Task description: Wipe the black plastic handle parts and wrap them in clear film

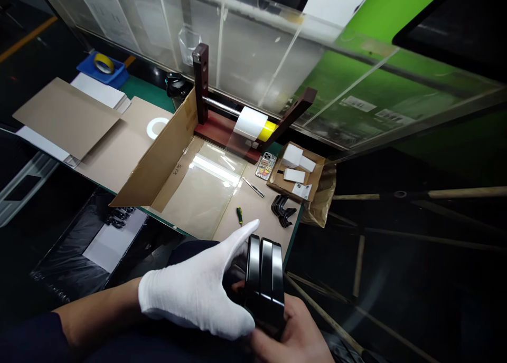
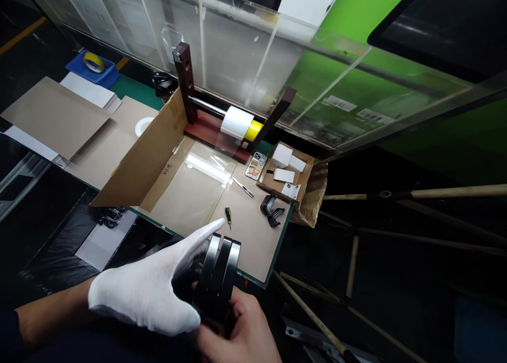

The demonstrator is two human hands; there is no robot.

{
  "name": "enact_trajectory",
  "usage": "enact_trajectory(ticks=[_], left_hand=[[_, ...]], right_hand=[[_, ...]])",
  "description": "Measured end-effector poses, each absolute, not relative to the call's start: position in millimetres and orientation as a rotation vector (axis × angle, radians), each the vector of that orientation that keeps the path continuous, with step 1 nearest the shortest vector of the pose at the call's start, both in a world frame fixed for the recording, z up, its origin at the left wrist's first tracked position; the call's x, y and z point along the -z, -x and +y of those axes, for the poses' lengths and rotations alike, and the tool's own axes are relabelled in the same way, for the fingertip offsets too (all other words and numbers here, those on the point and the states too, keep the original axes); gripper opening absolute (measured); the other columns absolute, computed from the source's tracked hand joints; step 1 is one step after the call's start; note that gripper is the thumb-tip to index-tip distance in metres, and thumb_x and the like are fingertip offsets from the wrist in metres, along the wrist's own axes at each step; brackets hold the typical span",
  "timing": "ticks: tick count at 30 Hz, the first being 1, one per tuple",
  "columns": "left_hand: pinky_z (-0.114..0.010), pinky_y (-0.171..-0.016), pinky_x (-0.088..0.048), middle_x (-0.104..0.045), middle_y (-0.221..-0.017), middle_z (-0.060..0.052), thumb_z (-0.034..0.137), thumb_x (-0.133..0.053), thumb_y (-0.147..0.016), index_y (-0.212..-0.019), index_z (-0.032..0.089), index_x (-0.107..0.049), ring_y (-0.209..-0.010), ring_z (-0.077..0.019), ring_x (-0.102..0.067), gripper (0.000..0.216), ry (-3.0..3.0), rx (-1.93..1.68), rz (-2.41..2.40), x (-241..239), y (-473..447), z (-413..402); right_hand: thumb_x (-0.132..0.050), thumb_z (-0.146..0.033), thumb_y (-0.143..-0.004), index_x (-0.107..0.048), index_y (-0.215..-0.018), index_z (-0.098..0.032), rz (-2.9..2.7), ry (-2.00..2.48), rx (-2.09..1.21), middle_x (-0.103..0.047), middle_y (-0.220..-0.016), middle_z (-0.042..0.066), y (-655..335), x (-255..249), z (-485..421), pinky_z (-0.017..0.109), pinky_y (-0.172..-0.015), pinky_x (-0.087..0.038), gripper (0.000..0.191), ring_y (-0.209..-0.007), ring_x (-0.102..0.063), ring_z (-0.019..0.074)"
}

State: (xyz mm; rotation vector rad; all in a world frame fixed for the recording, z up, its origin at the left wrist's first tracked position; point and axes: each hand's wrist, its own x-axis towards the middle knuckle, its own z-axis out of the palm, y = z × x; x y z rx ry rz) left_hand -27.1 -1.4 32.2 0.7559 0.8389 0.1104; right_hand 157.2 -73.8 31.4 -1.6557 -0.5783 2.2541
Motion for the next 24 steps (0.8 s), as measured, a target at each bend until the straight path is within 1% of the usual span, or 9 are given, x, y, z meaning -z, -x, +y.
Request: enact_trajectory(ticks=[3, 5, 10, 12, 15, 18, 21, 24], left_hand=[[-0.014, -0.047, -0.046, -0.070, -0.103, -0.001, 0.001, -0.070, -0.067, -0.159, 0.046, -0.011, -0.060, -0.0083, -0.059, 0.118, -0.731, -0.111, 0.826, -32.0, 27.6, -0.5], [-0.016, -0.050, -0.047, -0.070, -0.098, -0.001, 0.001, -0.071, -0.067, -0.159, 0.043, -0.012, -0.062, -0.0095, -0.059, 0.117, -0.704, -0.111, 0.823, -32.4, 27.6, -0.3], [-0.021, -0.056, -0.048, -0.069, -0.104, -0.003, 0.003, -0.075, -0.066, -0.161, 0.037, -0.011, -0.072, -0.0140, -0.062, 0.119, -0.668, -0.139, 0.792, -25.5, 25.9, -0.5], [-0.025, -0.064, -0.050, -0.068, -0.106, -0.004, 0.004, -0.076, -0.067, -0.161, 0.035, -0.012, -0.080, -0.0164, -0.063, 0.118, -0.677, -0.188, 0.770, -12.8, 23.6, 1.7], [-0.028, -0.074, -0.049, -0.066, -0.114, -0.006, 0.002, -0.074, -0.066, -0.162, 0.032, -0.013, -0.091, -0.0181, -0.062, 0.117, -0.672, -0.303, 0.696, 18.9, 18.6, 8.6], [-0.029, -0.075, -0.047, -0.065, -0.116, -0.006, 0.000, -0.075, -0.065, -0.161, 0.031, -0.018, -0.089, -0.0168, -0.061, 0.116, -0.662, -0.383, 0.641, 54.0, 15.1, 16.6], [-0.032, -0.080, -0.047, -0.066, -0.115, -0.007, 0.007, -0.084, -0.065, -0.159, 0.028, -0.028, -0.091, -0.0184, -0.062, 0.111, -0.608, -0.423, 0.617, 79.4, 13.6, 20.1], [-0.038, -0.096, -0.045, -0.066, -0.121, -0.010, 0.016, -0.087, -0.070, -0.155, 0.025, -0.037, -0.108, -0.0239, -0.062, 0.099, -0.539, -0.461, 0.630, 95.2, 11.9, 19.5]], right_hand=[[-0.091, -0.035, -0.065, -0.073, -0.104, -0.014, -0.603, 1.658, -2.264, -0.061, -0.064, -0.002, -157.5, -33.0, -71.7, 0.020, -0.053, -0.047, 0.048, -0.055, -0.054, 0.0106], [-0.090, -0.037, -0.065, -0.073, -0.103, -0.014, -0.604, 1.647, -2.269, -0.061, -0.064, -0.002, -157.6, -33.2, -72.5, 0.021, -0.054, -0.048, 0.047, -0.056, -0.055, 0.0113], [-0.090, -0.036, -0.066, -0.073, -0.099, -0.013, -0.609, 1.608, -2.257, -0.062, -0.065, -0.001, -159.8, -18.6, -81.0, 0.020, -0.051, -0.046, 0.043, -0.053, -0.054, 0.0097], [-0.088, -0.034, -0.068, -0.072, -0.101, -0.012, -0.663, 1.582, -2.204, -0.064, -0.067, 0.000, -161.9, -2.7, -80.9, 0.020, -0.050, -0.046, 0.042, -0.054, -0.054, 0.0100], [-0.085, -0.035, -0.074, -0.070, -0.106, -0.012, -0.775, 1.574, -2.082, -0.065, -0.069, 0.001, -164.8, 28.1, -71.2, 0.020, -0.052, -0.046, 0.042, -0.057, -0.056, 0.0111], [-0.082, -0.039, -0.077, -0.068, -0.103, -0.011, -0.858, 1.593, -2.031, -0.064, -0.067, 0.000, -164.6, 55.5, -56.5, 0.020, -0.052, -0.043, 0.040, -0.056, -0.055, 0.0098], [-0.078, -0.044, -0.080, -0.067, -0.095, -0.012, -0.923, 1.642, -2.018, -0.065, -0.067, 0.000, -162.1, 71.7, -49.0, 0.020, -0.050, -0.041, 0.037, -0.053, -0.054, 0.0090], [-0.070, -0.047, -0.086, -0.067, -0.095, -0.014, -1.137, 1.671, -1.970, -0.070, -0.074, 0.003, -162.2, 80.8, -48.5, 0.021, -0.053, -0.044, 0.034, -0.056, -0.059, 0.0116]])
